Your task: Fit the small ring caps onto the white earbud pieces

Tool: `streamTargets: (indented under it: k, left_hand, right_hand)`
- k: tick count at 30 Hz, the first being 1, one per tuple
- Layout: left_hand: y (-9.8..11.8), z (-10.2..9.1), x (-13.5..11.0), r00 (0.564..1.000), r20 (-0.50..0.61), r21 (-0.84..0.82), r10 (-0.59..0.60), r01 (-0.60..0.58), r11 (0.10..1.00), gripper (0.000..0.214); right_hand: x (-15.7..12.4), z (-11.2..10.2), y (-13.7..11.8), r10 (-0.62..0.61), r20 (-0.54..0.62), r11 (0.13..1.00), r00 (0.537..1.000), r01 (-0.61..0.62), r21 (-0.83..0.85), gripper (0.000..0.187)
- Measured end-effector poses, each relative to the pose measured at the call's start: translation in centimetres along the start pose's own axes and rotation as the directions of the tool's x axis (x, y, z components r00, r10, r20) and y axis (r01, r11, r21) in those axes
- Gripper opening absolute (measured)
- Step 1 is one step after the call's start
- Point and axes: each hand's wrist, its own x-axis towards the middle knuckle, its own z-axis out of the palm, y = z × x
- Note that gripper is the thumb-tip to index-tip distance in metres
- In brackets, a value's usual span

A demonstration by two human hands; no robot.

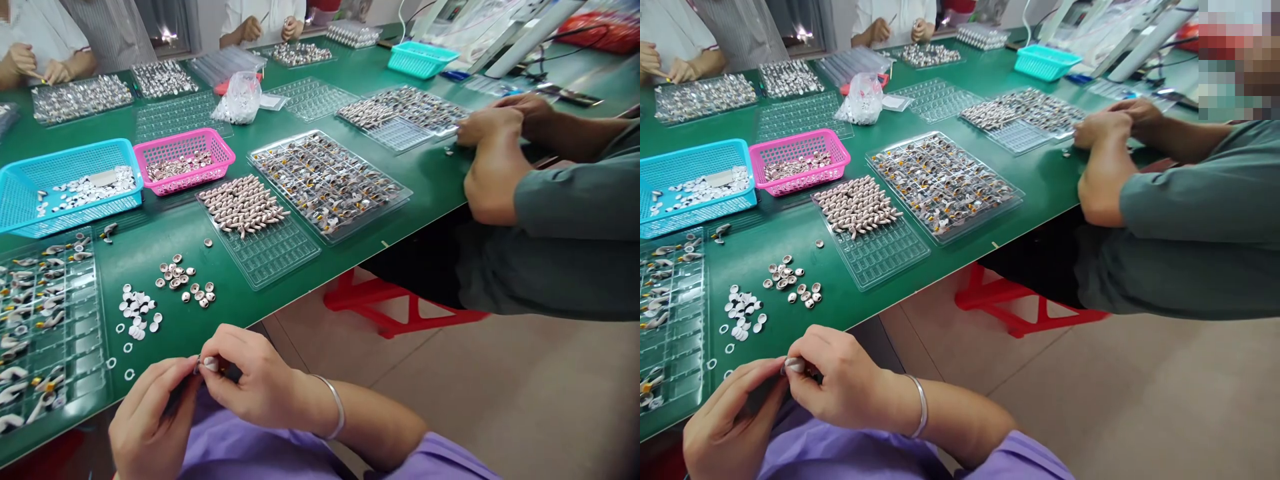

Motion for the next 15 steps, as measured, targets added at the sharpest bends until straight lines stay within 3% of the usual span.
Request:
streamTargets:
  k: [6,10,15]
  left_hand:
    - [0.4,0.0,0.3,1.0,-0.026,-0.007,0.015,-0.016,1.0,0.018]
    - [0.5,-0.1,0.4,0.999,-0.021,-0.019,0.024,-0.024,1.0,0.02]
    - [0.5,-0.2,0.4,0.998,0.006,-0.04,0.057,-0.057,0.998,0.024]
  right_hand:
    - [0.6,-0.5,-0.2,0.248,0.1,0.927,0.964,-0.266,0.266,0.009]
    - [0.9,-0.5,0.1,0.432,0.252,0.738,0.866,-0.5,0.453,0.011]
    - [1.1,-0.6,0.7,0.499,0.407,0.549,0.765,-0.643,0.535,0.013]
